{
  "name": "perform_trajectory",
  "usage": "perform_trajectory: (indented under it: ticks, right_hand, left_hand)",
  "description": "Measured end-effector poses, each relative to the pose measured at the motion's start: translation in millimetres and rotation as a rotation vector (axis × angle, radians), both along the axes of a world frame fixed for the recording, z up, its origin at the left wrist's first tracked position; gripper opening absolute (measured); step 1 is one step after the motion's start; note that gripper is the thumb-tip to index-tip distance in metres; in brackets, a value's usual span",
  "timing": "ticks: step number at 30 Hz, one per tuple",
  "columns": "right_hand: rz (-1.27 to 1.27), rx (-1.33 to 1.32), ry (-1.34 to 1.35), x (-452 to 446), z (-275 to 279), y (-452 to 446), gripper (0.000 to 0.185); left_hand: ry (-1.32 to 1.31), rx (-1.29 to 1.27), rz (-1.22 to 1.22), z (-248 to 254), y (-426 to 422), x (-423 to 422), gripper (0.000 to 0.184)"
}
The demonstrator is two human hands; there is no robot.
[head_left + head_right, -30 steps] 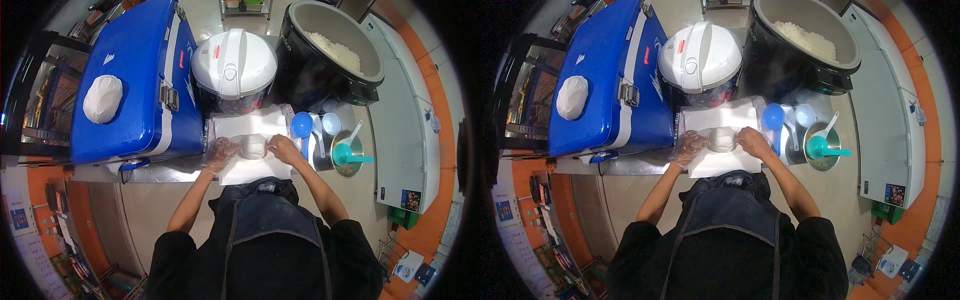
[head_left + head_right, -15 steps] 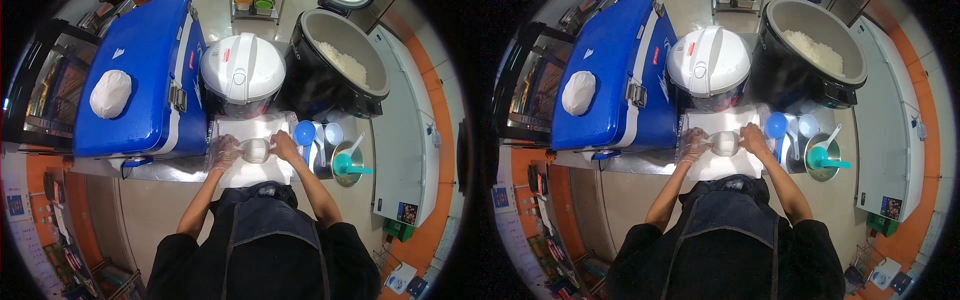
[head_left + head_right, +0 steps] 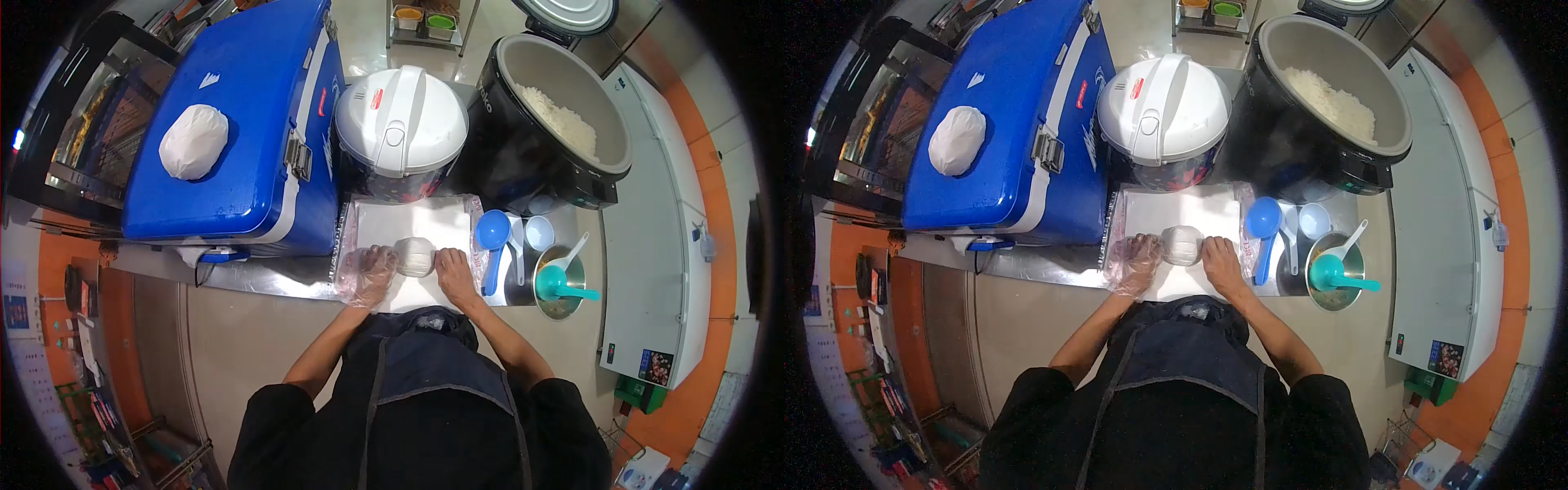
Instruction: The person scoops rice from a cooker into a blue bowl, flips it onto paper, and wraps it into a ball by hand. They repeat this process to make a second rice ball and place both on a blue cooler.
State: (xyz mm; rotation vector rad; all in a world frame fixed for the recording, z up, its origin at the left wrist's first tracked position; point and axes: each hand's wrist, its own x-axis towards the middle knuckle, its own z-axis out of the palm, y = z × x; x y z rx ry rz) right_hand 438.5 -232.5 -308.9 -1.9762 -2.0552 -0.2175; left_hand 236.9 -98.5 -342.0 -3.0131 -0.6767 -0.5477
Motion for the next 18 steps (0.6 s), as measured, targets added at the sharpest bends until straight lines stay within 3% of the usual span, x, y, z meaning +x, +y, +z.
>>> perform_trajectory:
  ticks: [3,5,6,7,9,10,12,13,15,18]
  right_hand:
    - [-0.14,-0.18,0.031,-16.4,13.2,-5.5,0.026]
    - [-0.164,-0.224,0.067,-25.1,17.3,-9.7,0.03]
    - [-0.19,-0.263,0.098,-27.8,19.5,-10.3,0.034]
    - [-0.189,-0.261,0.094,-30.3,18.3,-9.6,0.034]
    - [-0.313,-0.235,0.261,-34.3,10.4,-6.6,0.045]
    - [-0.308,-0.231,0.257,-29.1,5.9,-1.9,0.045]
    - [-0.261,-0.506,0.477,-18.0,-1.5,7.2,0.046]
    - [-0.257,-0.501,0.476,-20.9,2.8,9.4,0.046]
    - [-0.589,-0.385,1.115,-30.4,17.5,16.9,0.052]
    - [-0.743,-0.272,1.195,-42.8,5.2,19.0,0.056]
  left_hand:
    - [0.045,-0.232,0.083,28.6,-13.5,9.8,0.029]
    - [0.146,-0.639,0.239,39.2,-10.6,20.9,0.036]
    - [0.009,-0.664,0.129,42.3,-11.4,13.1,0.053]
    - [0.005,-0.664,0.129,46.6,-10.9,17.2,0.053]
    - [0.287,-1.011,0.176,57.2,-6.0,33.7,0.063]
    - [0.281,-1.009,0.18,56.1,-5.1,41.2,0.063]
    - [0.133,-1.215,0.254,39.0,-8.1,53.0,0.072]
    - [0.129,-1.209,0.255,7.4,-8.3,57.8,0.072]
    - [0.266,-0.915,0.295,-60.9,-4.7,67.3,0.082]
    - [0.298,-1.035,0.499,58.6,-15.7,62.0,0.091]
